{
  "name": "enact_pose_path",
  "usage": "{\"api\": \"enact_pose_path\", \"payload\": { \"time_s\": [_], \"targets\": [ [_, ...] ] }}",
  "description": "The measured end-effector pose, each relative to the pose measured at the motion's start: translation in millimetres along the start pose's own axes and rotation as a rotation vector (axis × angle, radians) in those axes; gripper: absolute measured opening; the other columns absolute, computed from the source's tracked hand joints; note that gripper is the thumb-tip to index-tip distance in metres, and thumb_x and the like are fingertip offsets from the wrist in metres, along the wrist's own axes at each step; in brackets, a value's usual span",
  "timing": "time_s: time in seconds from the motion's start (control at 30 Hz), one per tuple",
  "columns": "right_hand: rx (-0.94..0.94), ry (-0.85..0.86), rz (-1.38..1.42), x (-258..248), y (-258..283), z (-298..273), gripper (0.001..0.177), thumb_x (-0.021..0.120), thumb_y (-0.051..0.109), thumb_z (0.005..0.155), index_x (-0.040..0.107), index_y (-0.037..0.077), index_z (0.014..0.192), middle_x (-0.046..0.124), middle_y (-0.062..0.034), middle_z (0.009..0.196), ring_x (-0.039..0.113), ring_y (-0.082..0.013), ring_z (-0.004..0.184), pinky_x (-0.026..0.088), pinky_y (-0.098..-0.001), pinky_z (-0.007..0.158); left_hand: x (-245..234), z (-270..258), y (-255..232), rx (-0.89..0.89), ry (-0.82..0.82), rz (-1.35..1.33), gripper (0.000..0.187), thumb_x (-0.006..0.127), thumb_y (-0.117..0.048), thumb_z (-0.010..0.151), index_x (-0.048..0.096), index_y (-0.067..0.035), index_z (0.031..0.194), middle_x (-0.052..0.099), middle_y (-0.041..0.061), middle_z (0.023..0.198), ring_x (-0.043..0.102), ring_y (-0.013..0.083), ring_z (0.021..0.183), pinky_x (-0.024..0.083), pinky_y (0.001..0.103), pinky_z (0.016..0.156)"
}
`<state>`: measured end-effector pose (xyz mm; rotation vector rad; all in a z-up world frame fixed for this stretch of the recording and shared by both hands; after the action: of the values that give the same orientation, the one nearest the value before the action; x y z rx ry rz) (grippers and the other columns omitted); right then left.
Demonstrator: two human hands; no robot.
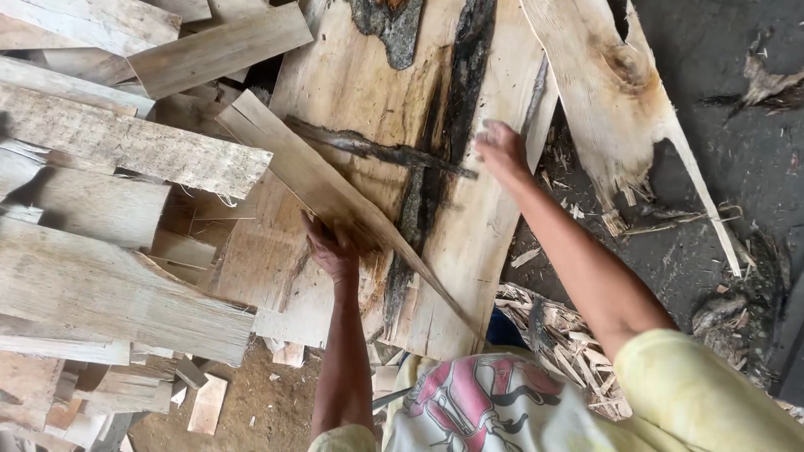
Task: Trimming thin wood panels or veneer strips using a mechanical shear cutter.
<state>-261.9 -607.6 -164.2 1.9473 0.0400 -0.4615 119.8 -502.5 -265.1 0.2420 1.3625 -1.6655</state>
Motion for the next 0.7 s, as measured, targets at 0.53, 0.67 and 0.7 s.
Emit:
{"api": "enact_pose_path", "payload": {
  "time_s": [0.53, 0.67, 0.7],
  "targets": [
    [0.323, -0.332, 0.078, 34, -17, 146, 0.020, 0.084, 0.010, 0.080, 0.076, 0.002, 0.096, 0.070, -0.0137, 0.103, 0.071, -0.0252, 0.100, 0.058, -0.0412, 0.094, -7, 7, -23, -0.036, 0.018, -0.086, 0.068, 0.059, -0.031, 0.104, 0.033, 0.003, 0.157, 0.067, 0.029, 0.132, 0.062, 0.0446, 0.123, 0.040, 0.051, 0.114],
    [0.353, -0.337, -0.149, 53, 44, 113, 0.057, 0.084, 0.023, 0.080, 0.060, 0.004, 0.128, 0.055, -0.0185, 0.136, 0.052, -0.0340, 0.132, 0.036, -0.0574, 0.118, -9, 5, -25, -0.050, 0.012, -0.064, 0.067, 0.059, -0.028, 0.102, 0.035, 0.001, 0.158, 0.067, 0.029, 0.131, 0.062, 0.0445, 0.123, 0.040, 0.051, 0.113],
    [0.312, -0.390, -0.436, 58, 73, 95, 0.080, 0.085, 0.032, 0.081, 0.044, 0.005, 0.144, 0.046, -0.0195, 0.147, 0.042, -0.0363, 0.140, 0.026, -0.0605, 0.122, -11, 5, -26, -0.049, 0.012, -0.056, 0.067, 0.059, -0.028, 0.102, 0.036, 0.001, 0.158, 0.068, 0.029, 0.132, 0.062, 0.0448, 0.123, 0.041, 0.050, 0.113]
  ]
}}
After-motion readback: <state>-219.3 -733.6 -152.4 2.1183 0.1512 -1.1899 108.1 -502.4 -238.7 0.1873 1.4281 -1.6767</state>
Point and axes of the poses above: each hand's wrist, its own z-axis towards the middle knuckle, its own x-axis out of the palm, y = z × x, the point moved 2 cm from there along z, towards the middle knuckle
